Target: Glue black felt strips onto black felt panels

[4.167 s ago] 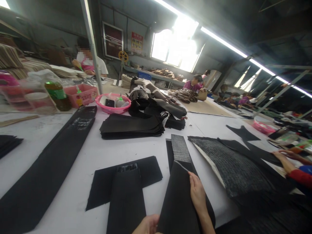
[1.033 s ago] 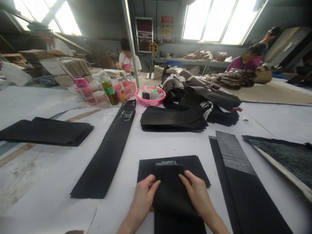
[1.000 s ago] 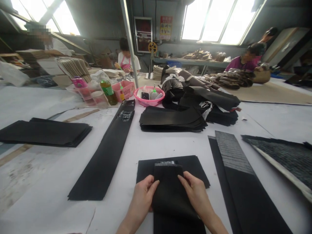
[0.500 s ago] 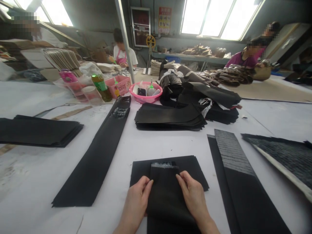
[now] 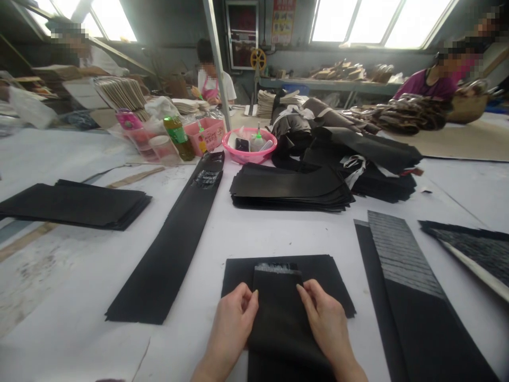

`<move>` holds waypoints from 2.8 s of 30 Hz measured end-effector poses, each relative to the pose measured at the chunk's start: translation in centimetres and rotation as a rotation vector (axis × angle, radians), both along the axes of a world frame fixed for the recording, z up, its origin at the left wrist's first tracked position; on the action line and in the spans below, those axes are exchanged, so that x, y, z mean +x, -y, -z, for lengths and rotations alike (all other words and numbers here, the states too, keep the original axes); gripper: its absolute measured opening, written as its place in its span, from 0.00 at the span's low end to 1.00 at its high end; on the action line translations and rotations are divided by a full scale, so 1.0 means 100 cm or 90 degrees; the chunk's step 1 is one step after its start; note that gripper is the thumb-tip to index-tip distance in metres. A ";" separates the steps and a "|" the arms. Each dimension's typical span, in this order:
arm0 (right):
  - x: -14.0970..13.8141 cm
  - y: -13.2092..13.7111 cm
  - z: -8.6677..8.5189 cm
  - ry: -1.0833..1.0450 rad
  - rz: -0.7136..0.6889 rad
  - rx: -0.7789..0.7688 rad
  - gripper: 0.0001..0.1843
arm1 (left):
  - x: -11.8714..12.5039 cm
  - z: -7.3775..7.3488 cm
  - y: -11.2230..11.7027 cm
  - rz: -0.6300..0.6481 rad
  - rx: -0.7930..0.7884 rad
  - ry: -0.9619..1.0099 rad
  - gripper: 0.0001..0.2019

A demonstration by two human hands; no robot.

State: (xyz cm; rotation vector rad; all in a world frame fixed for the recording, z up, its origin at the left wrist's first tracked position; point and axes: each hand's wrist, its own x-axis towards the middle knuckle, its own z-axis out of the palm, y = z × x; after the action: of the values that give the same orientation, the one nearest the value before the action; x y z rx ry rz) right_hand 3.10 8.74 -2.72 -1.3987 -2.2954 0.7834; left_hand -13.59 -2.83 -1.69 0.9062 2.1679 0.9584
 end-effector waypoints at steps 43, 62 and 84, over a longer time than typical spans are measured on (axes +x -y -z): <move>-0.009 -0.010 -0.011 0.065 -0.009 -0.013 0.17 | -0.003 -0.014 -0.010 0.058 -0.146 -0.152 0.15; -0.012 -0.012 -0.014 0.066 0.014 -0.045 0.14 | -0.005 -0.015 -0.014 0.088 -0.192 -0.179 0.15; -0.013 -0.021 -0.012 0.030 0.009 -0.068 0.15 | -0.004 -0.016 -0.015 0.086 -0.186 -0.192 0.14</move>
State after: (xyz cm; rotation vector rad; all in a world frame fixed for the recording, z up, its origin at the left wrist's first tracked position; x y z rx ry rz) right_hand 1.84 10.80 -1.54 -1.4924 -2.3071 0.8898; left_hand -14.01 -1.36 -0.08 1.0892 2.3778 0.4439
